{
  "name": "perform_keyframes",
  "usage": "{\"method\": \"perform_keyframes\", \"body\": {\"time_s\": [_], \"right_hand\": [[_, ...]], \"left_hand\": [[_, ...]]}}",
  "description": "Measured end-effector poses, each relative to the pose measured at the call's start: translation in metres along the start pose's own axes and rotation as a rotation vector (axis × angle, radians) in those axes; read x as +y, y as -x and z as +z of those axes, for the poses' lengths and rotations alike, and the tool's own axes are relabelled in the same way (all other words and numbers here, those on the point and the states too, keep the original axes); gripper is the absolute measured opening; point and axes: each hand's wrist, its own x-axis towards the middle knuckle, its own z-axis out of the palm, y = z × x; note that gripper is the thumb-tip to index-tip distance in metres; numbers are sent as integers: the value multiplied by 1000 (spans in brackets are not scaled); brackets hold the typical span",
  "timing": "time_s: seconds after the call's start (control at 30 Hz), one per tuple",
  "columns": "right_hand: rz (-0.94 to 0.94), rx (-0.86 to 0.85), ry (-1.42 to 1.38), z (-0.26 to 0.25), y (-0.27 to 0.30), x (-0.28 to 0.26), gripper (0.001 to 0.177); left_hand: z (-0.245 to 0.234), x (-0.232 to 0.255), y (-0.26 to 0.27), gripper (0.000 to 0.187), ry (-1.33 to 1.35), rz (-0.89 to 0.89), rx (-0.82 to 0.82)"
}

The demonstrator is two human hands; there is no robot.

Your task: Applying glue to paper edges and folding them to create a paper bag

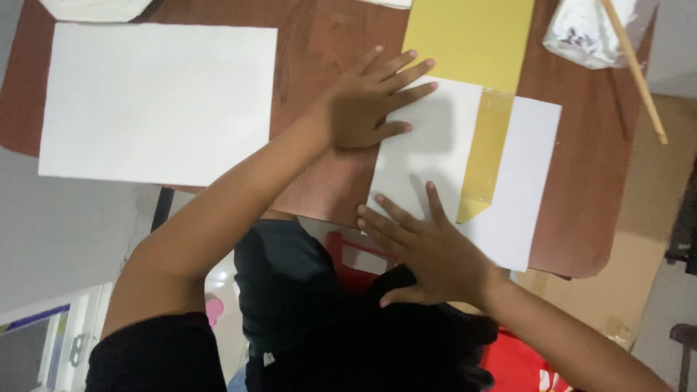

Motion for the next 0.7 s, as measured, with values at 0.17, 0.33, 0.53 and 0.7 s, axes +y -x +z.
{"method": "perform_keyframes", "body": {"time_s": [0.17, 0.33, 0.53, 0.7], "right_hand": [[142, 149, -152, -2, 18, -21, 93], [902, 907, -346, 46, 78, -86, 36], [1475, 1134, -919, 59, 106, -91, 42], [1478, 1057, -825, 37, 97, -75, 47]], "left_hand": [[0, 16, -9, 70, -1, -143, -58], [-4, 41, -15, 75, 188, -258, -76], [-16, 45, -21, 79, 349, -226, -137], [-20, 48, -23, 81, 259, -171, -149]]}}
